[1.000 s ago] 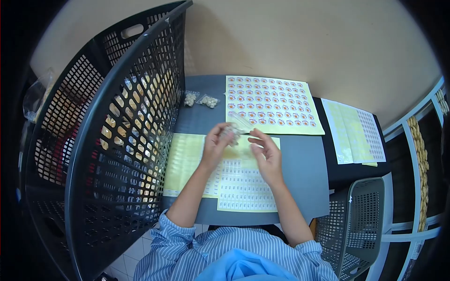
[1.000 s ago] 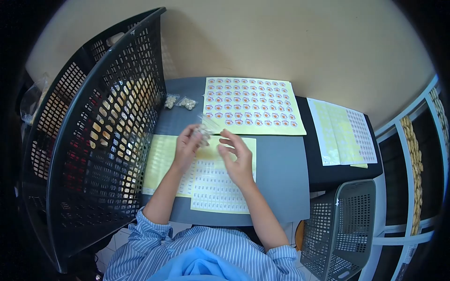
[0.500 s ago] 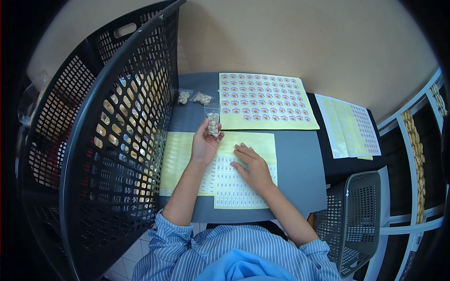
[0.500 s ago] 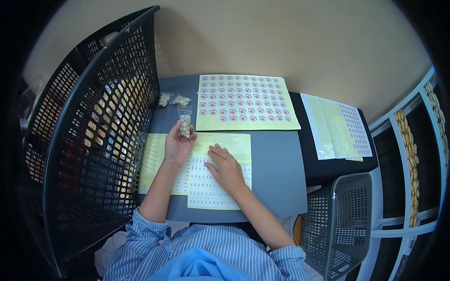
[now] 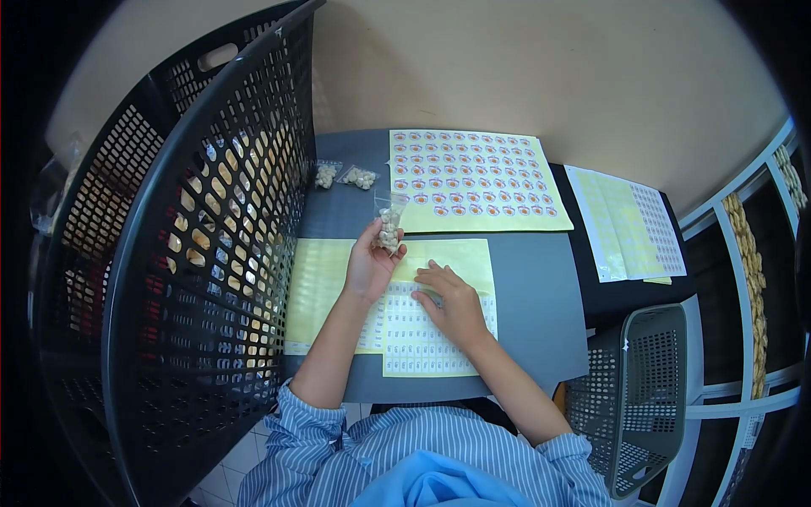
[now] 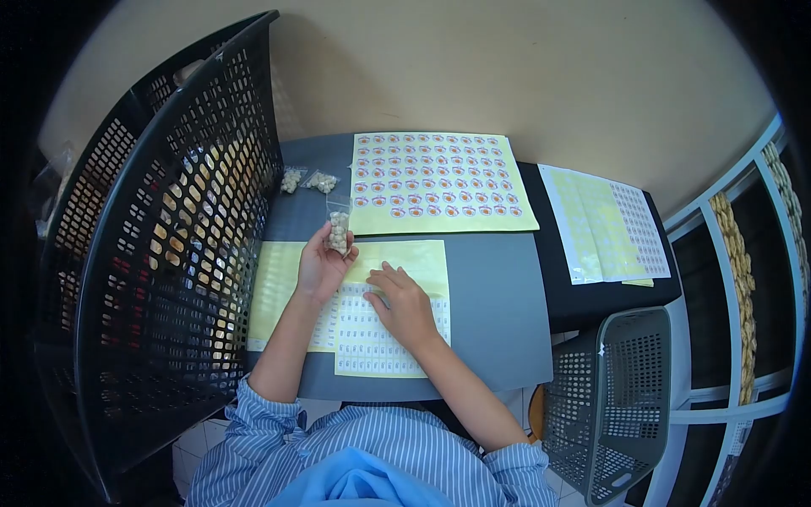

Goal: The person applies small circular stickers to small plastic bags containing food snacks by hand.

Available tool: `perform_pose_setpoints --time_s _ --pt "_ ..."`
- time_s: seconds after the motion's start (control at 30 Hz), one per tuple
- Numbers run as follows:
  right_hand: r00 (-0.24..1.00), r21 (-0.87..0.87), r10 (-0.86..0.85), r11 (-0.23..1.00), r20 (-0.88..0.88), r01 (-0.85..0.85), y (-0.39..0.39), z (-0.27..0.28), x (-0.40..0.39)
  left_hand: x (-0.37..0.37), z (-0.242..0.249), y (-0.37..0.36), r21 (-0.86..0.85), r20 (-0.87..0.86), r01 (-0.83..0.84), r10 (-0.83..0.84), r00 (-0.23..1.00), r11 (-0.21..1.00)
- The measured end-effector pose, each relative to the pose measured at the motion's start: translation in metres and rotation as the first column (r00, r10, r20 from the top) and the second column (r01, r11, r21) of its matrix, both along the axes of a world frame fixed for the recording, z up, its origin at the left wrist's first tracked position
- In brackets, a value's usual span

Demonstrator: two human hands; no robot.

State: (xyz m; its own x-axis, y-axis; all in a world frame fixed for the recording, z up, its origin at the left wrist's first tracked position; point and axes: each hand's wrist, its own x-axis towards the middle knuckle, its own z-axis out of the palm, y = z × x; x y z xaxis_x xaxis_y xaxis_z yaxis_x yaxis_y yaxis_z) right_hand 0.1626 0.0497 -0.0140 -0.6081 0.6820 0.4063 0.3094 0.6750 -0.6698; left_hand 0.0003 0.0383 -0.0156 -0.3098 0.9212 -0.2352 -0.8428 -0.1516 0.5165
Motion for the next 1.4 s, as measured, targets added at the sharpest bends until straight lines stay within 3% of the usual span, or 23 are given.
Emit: perform_pose_setpoints --time_s 0.47,0.5,0.57,0.63,0.67,0.73,0.8,0.87,0.9,1.0,1.13,1.37,1.4 --pt "0.999 0.054 0.030 0.998 -0.042 -0.027 0.001 -0.003 0.001 0.004 0.002 0.001 0.001 -0.065 -0.020 0.020 0.998 1.000" --pt "0.997 0.019 0.042 0.999 -0.067 -0.041 0.001 -0.003 0.001 0.005 0.002 0.001 0.003 -0.066 -0.020 0.020 0.998 1.000" --pt "0.994 -0.012 0.054 0.998 -0.093 -0.056 0.003 0.001 0.002 0.005 0.003 0.001 0.042 -0.238 -0.050 0.059 0.969 0.998" --pt "0.961 -0.252 -0.026 0.967 -0.275 -0.045 0.006 0.008 0.005 0.008 0.012 -0.001 0.045 -0.287 -0.045 0.056 0.956 0.998" --pt "0.961 -0.249 -0.028 0.968 -0.277 -0.044 0.009 0.007 0.007 0.010 0.016 -0.002 0.043 -0.334 -0.041 0.053 0.941 0.998" --pt "0.870 -0.383 -0.206 0.924 -0.447 0.022 0.021 0.004 0.007 0.008 0.012 -0.003 0.053 -0.391 0.022 0.001 0.920 0.998" --pt "0.875 -0.292 -0.156 0.956 -0.457 0.018 0.037 0.008 0.006 0.010 0.012 -0.003 0.058 -0.446 0.082 -0.047 0.894 0.995" --pt "0.860 -0.514 -0.205 0.855 -0.468 -0.076 0.036 0.039 0.002 0.016 0.018 -0.006 0.050 -0.517 0.121 -0.078 0.852 0.991" --pt "0.888 -0.499 -0.130 0.858 -0.441 -0.122 0.043 0.034 0.001 0.017 0.016 -0.005 0.045 -0.566 0.143 -0.093 0.819 0.989" --pt "0.874 -0.540 -0.115 0.822 -0.472 -0.183 0.045 0.029 -0.004 0.021 0.012 -0.005 0.016 -0.643 0.169 -0.120 0.756 0.985" --pt "0.762 -0.643 -0.289 0.736 -0.580 -0.210 0.036 0.029 -0.007 0.032 0.014 -0.007 0.064 -0.510 0.121 -0.072 0.857 0.991" --pt "0.797 -0.597 -0.262 0.788 -0.544 -0.148 0.033 0.022 -0.009 0.030 0.009 -0.005 0.002 -0.593 0.175 -0.140 0.793 0.985" --pt "0.812 -0.482 -0.260 0.876 -0.522 -0.030 0.035 0.023 -0.008 0.030 0.010 -0.005 0.000 -0.593 0.177 -0.143 0.793 0.984"
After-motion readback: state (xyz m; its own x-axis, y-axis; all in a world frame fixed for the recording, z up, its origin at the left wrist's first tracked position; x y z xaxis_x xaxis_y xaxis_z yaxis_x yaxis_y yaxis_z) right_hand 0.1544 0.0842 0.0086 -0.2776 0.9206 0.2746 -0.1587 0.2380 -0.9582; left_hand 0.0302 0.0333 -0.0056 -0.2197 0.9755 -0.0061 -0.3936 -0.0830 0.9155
